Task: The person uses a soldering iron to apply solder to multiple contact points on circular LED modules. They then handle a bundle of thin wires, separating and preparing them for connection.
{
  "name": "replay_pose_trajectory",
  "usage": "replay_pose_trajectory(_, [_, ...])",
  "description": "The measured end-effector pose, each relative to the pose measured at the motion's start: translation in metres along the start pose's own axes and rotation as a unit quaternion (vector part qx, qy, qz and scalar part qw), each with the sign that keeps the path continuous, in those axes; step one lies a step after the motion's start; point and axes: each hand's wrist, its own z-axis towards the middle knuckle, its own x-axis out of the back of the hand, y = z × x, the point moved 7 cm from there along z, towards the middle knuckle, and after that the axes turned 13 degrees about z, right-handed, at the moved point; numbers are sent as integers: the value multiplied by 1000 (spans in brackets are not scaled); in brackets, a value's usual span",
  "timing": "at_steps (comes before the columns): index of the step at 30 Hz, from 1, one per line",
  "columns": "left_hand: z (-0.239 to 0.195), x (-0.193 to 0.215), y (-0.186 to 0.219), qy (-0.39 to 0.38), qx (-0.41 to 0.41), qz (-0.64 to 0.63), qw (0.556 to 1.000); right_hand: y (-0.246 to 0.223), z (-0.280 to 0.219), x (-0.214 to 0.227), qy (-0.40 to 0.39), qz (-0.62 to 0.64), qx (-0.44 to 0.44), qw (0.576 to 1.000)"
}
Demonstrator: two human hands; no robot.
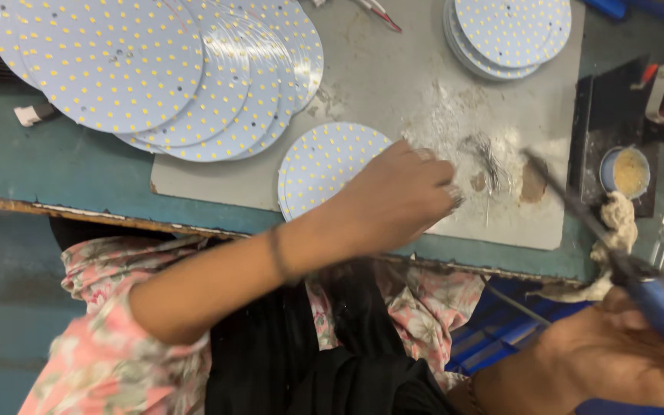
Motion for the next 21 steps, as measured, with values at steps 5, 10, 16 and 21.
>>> replay_pose_trajectory(5, [32,-42,8,-102,-28,47,993,-12,-16,45,56,58,60,995])
replay_pose_trajectory(10, [-28,20,12,-24,52,47,997,-8,-29,50,104,130,5,986])
replay_pose_trajectory(16, [-111,56,18,-28,127,124,984,5,-26,22,34,128,-56,990])
replay_pose_trajectory(21, [-117,54,29,-32,79,124,989,6,-35,5,9,80,-40,996])
